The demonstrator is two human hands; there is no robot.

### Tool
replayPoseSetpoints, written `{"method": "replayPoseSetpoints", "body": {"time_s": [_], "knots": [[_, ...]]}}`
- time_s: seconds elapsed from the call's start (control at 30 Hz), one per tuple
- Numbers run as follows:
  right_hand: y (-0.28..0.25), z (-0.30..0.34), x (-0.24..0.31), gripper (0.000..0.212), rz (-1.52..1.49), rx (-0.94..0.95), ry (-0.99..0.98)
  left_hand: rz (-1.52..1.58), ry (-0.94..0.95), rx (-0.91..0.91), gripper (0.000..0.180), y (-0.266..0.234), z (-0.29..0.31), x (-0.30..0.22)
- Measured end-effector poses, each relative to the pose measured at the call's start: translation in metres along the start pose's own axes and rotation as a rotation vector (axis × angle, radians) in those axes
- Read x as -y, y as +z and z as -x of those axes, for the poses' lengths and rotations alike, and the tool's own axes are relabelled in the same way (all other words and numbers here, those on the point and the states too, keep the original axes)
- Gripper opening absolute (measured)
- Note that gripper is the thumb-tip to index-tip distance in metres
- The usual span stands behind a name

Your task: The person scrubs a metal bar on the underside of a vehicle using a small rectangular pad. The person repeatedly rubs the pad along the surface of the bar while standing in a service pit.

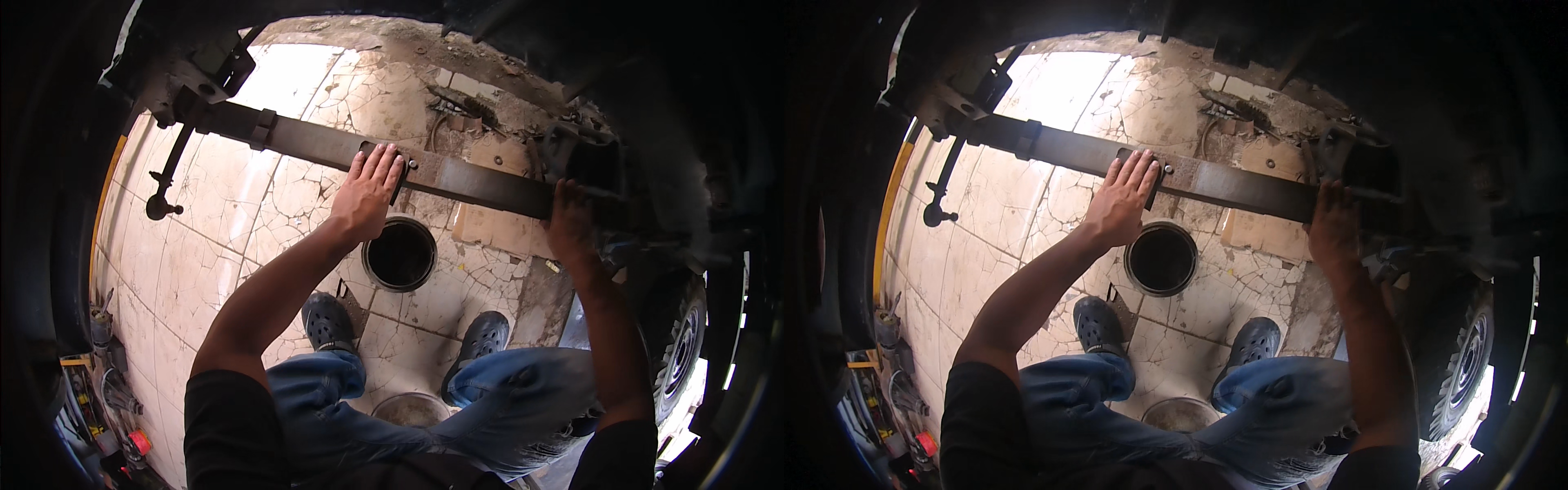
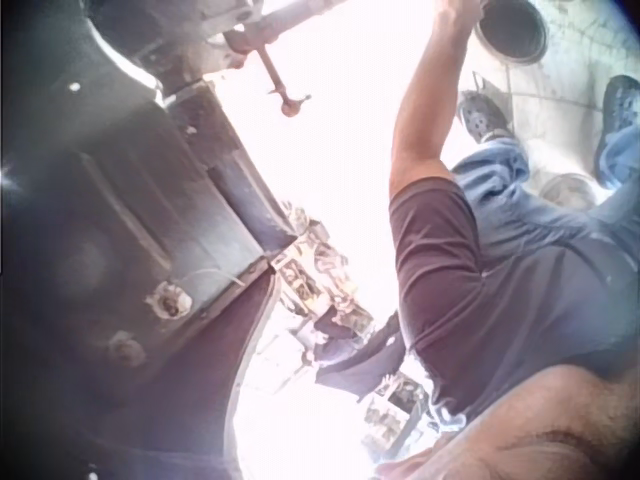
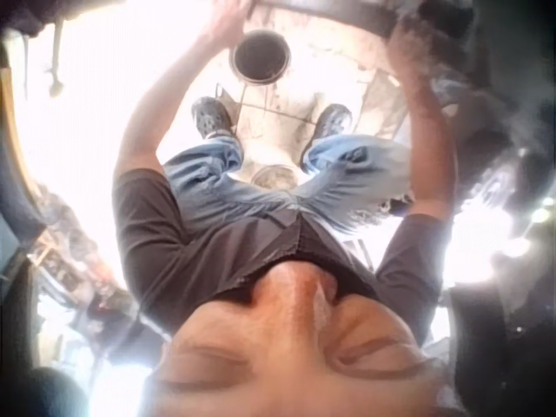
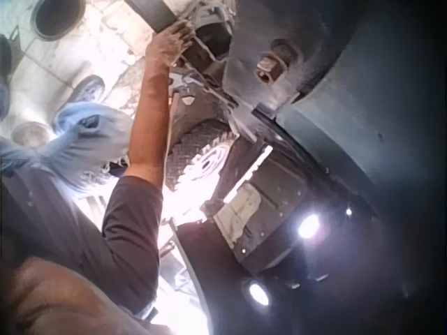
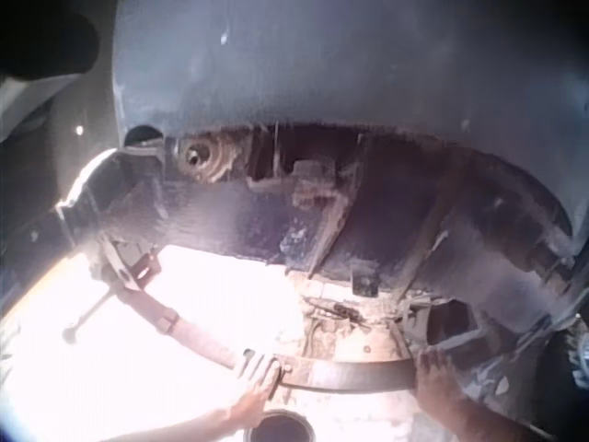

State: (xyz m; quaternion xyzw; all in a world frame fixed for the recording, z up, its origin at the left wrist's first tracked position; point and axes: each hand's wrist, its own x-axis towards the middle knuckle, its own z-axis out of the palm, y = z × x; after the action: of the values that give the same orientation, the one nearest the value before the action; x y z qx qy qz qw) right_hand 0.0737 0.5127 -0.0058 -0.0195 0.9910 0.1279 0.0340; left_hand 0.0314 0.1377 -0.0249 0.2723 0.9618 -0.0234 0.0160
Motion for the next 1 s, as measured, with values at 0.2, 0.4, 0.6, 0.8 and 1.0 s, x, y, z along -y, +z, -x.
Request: {"method": "replayPoseSetpoints", "body": {"time_s": [0.2,0.4,0.6,0.8,1.0], "knots": [[0.005,0.003,0.006,0.091,-0.02,0.031,0.012,-0.001,-0.052,-0.048,0.092,0.006,-0.029,0.005],[-0.008,0.003,0.003,0.09,-0.012,0.02,0.031,0.01,0.003,-0.012,0.092,0.001,-0.001,0.001],[0.0,0.004,0.006,0.091,-0.044,0.042,0.015,-0.049,-0.08,0.021,0.093,-0.005,-0.03,0.003],[0.002,0.001,-0.001,0.091,-0.017,0.013,0.023,-0.036,-0.022,0.04,0.084,-0.004,0.0,-0.014],[0.002,0.001,0.005,0.092,-0.034,0.021,0.009,-0.049,-0.044,0.014,0.083,-0.007,-0.027,0.015]]}}
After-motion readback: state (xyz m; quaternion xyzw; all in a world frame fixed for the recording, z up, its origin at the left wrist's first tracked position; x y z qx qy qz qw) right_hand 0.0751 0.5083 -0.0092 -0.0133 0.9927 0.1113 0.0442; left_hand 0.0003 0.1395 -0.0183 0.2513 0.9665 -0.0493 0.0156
